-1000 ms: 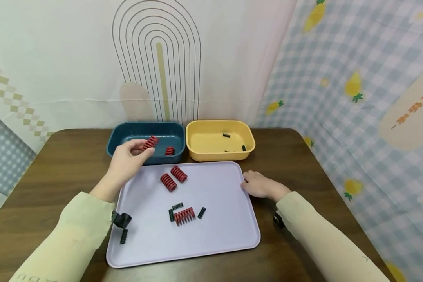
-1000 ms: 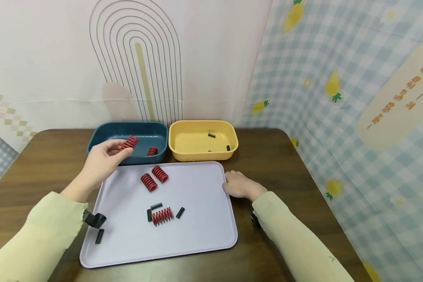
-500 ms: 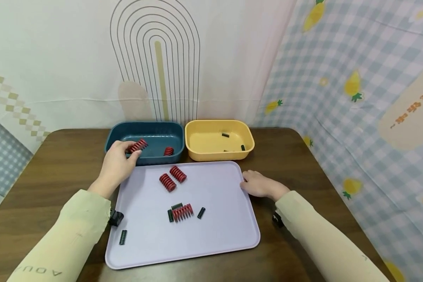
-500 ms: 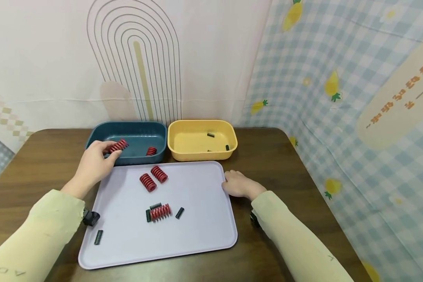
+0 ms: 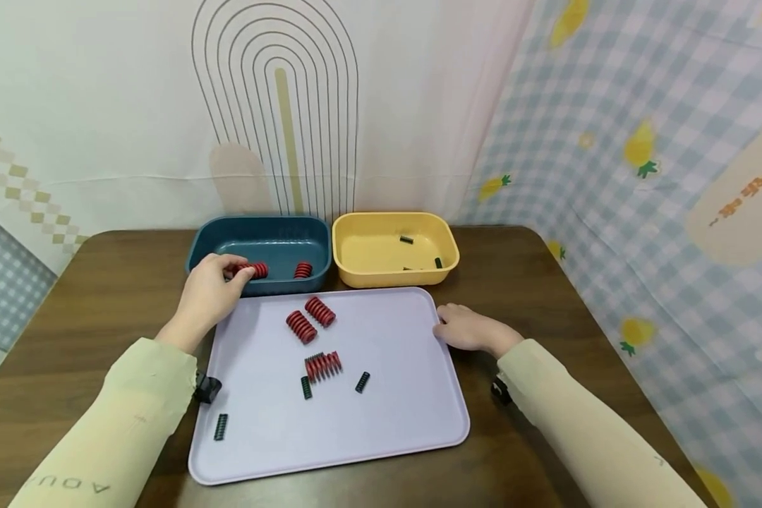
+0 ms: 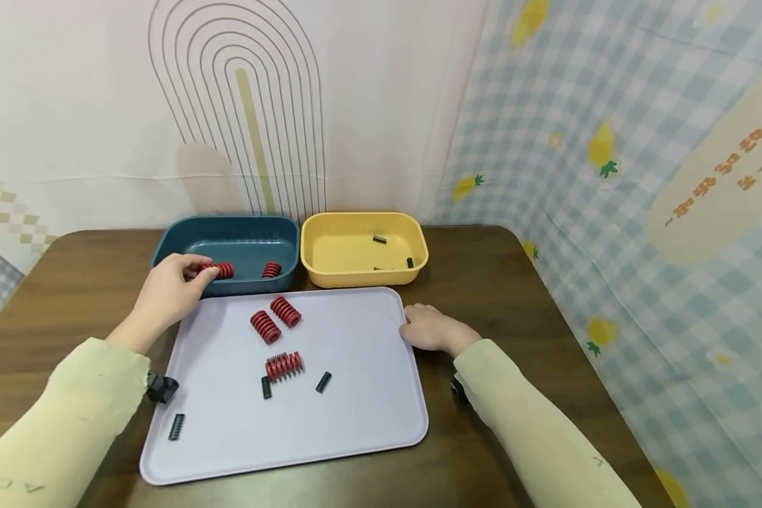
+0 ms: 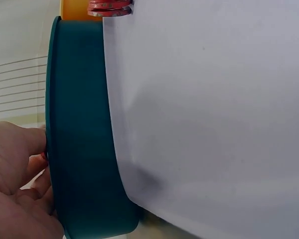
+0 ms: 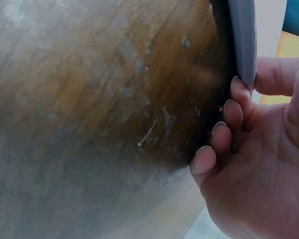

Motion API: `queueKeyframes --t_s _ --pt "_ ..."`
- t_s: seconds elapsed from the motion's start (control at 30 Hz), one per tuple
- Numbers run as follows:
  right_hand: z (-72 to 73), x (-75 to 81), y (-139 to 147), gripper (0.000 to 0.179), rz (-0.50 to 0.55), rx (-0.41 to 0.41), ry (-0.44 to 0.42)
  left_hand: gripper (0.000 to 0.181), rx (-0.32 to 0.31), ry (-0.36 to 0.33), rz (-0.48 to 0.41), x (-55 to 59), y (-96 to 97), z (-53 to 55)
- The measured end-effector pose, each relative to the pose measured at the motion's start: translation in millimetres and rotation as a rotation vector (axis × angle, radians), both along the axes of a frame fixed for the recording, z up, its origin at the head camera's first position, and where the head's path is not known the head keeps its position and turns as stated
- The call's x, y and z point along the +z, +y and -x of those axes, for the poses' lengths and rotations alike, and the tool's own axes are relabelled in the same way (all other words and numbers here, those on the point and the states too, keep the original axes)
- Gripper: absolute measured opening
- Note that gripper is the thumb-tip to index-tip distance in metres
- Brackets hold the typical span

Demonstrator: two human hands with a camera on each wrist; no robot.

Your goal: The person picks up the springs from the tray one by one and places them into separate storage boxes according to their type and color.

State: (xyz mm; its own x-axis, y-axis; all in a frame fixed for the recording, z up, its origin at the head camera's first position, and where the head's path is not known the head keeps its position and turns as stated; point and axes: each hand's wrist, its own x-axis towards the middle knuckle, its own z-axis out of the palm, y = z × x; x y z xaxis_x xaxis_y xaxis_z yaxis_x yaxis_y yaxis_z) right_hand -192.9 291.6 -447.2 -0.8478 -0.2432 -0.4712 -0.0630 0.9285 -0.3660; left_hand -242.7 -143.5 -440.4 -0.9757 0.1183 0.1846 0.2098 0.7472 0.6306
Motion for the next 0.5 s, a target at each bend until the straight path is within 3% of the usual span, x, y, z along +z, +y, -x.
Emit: queueKeyframes --t_s 0.33,0.5 --pt "-1.9 -2.3 3.1 0.017 0.011 0.005 0.004 0.031 -0.019 -0.054 -0.018 -4.2 2.3 -3.6" --pt "-0.9 -0.2 1.5 0.018 0.026 0.004 0.013 0.028 0.007 0.006 -0.049 -4.2 3.5 -6.0"
